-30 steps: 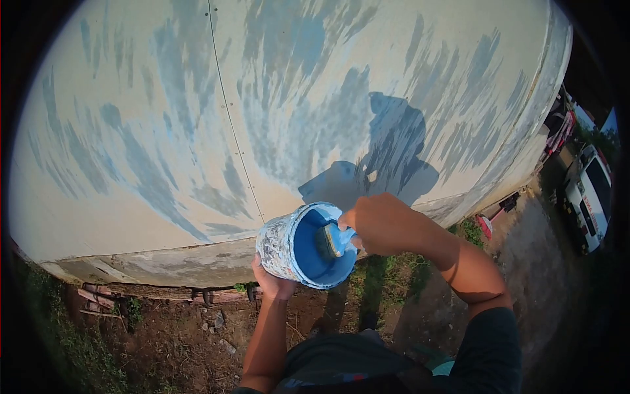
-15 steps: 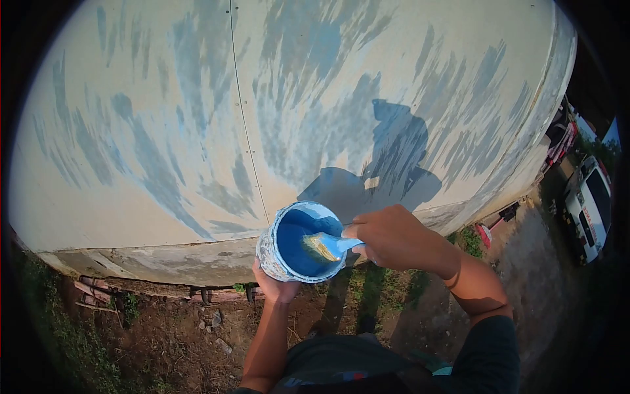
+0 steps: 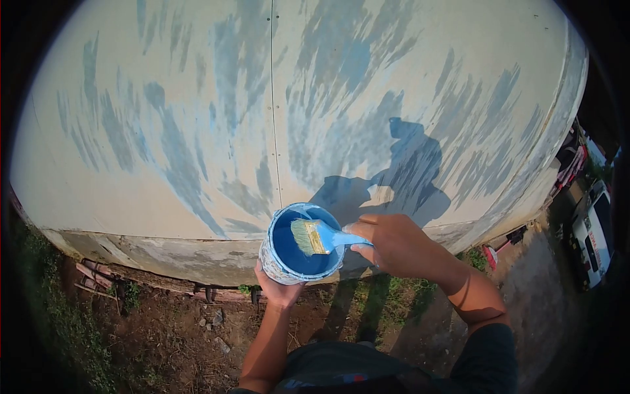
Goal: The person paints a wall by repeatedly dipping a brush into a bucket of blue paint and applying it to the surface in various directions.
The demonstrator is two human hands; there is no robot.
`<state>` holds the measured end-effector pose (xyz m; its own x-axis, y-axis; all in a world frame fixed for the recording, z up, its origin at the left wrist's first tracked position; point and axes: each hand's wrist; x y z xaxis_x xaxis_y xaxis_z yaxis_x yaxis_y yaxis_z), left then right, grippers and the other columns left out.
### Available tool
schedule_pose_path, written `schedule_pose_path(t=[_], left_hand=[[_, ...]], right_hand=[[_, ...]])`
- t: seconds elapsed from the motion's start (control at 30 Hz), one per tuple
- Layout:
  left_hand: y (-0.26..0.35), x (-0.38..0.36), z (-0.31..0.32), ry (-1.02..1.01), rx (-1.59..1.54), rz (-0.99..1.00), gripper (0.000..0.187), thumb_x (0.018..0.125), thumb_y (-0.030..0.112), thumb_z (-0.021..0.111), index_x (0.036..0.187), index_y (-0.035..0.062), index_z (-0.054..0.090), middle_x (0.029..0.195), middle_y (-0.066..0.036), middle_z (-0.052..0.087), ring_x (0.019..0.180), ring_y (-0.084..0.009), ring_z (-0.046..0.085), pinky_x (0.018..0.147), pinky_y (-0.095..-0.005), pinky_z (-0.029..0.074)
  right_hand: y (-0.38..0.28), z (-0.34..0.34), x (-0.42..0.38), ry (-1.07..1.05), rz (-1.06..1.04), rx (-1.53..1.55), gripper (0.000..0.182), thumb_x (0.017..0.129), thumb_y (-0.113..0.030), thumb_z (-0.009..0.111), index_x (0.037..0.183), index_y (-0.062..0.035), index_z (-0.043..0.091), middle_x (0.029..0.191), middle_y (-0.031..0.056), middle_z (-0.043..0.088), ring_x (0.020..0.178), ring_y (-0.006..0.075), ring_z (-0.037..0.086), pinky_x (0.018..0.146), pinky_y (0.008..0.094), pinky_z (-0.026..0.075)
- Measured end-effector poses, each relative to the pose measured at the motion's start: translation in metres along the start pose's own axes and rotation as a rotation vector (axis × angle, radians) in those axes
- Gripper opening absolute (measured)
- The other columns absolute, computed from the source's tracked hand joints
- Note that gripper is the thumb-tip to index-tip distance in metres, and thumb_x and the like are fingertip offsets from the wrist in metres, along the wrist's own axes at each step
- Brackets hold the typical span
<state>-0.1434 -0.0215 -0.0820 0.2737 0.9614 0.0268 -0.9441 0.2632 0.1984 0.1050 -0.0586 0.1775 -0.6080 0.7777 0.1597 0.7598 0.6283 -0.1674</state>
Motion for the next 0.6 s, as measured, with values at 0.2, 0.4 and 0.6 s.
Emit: schedule_pose_path(t=[0.2,0.4,0.6], left_hand=[[0.008,-0.008,-0.024,-0.166,-0.105,-0.052,0.08,0.105,0.068,0.041,0.161,0.0122,0.052,0.164,-0.013,0.052,0.148,-0.0363,0.052,0.123,-0.0601,0.043],[0.0,-0.017,-0.016,0.034,0.009,0.046,0.072,0.107,0.063,0.046,0.158,0.0125,0.054,0.161,-0.011,0.055,0.146,-0.0333,0.052,0.123,-0.0558,0.042],[-0.02,-0.019,-0.022,0.049,0.007,-0.021,0.071,0.106,0.062,0.047,0.157,0.0128,0.056,0.16,-0.01,0.056,0.144,-0.0337,0.054,0.122,-0.0565,0.043]], right_hand=[[-0.001,0.018,-0.008,0.008,0.022,0.081,0.036,0.098,-0.019,0.076,0.13,-0.0043,0.074,0.109,0.0172,0.074,0.096,0.0394,0.073,0.081,0.0496,0.058],[0.002,0.049,-0.023,0.158,0.053,0.252,0.035,0.098,-0.019,0.077,0.13,-0.0034,0.075,0.107,0.0164,0.075,0.095,0.0397,0.072,0.081,0.0488,0.056],[0.013,0.05,-0.049,0.145,0.257,0.466,0.036,0.098,-0.02,0.078,0.127,0.0005,0.075,0.103,0.0197,0.076,0.091,0.0388,0.073,0.079,0.0453,0.056]])
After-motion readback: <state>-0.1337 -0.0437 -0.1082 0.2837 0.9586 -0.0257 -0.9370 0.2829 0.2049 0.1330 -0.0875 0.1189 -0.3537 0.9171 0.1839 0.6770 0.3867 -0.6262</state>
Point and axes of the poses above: each hand's wrist, its own x-axis towards the middle knuckle, its own z-axis out of the palm, y = z × x
